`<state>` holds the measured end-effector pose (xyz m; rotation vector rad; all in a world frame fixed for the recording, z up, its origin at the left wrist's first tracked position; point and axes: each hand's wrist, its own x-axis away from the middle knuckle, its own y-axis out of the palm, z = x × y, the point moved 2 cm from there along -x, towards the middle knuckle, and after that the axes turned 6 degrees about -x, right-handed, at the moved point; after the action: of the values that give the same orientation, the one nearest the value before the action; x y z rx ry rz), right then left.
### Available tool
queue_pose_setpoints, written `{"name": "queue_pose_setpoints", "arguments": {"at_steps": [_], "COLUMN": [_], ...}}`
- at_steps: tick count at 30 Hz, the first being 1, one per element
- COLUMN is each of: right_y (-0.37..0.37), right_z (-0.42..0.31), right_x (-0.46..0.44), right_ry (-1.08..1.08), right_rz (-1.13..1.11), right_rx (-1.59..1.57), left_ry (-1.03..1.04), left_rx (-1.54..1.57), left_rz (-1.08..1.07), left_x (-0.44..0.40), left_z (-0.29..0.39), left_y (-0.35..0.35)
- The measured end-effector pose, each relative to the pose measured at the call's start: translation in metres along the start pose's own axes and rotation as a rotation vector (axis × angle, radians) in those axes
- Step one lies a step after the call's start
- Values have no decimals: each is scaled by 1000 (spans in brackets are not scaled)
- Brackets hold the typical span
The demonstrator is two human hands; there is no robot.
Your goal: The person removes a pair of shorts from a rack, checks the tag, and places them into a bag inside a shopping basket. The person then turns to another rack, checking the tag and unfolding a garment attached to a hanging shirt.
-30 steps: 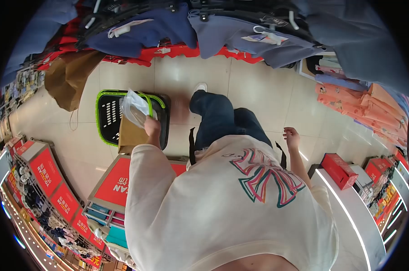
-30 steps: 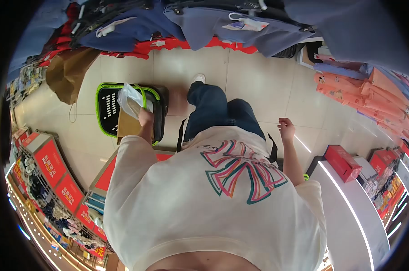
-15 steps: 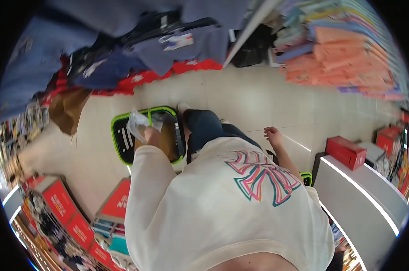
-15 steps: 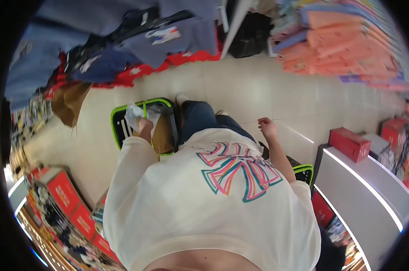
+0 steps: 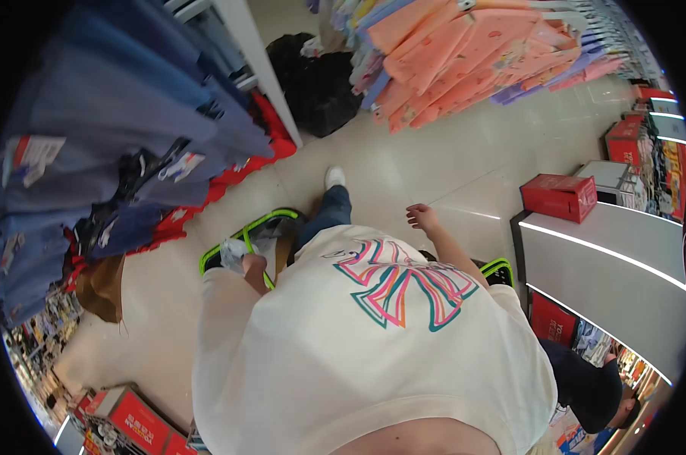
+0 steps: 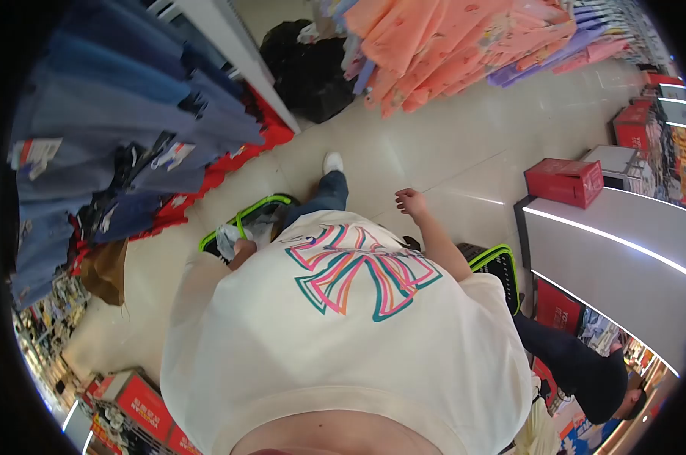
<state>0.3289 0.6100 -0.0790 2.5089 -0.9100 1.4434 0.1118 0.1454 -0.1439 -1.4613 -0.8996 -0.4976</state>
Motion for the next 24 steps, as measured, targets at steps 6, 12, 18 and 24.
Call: {"name": "queue_pose_setpoints", "arguments": {"at_steps": [6, 12, 18, 24], "right_y": [-17, -27, -34, -60], "right_z": [-56, -113, -164, -180], "right_x": [-45, -94, -120, -141], "right_ry": [-7, -114, -179, -252], "right_rz": [-31, -34, -34, -91], "right_rx": [261, 246, 320, 374], "left_ry": [17, -17, -9, 4], "left_rx": [-46, 8, 38, 79], "left_rz": [-36, 12, 20, 8], "left_x": [-9, -10, 2, 30], "left_z": [22, -5, 27, 86], "left_y": [-32, -98, -90, -59]}}
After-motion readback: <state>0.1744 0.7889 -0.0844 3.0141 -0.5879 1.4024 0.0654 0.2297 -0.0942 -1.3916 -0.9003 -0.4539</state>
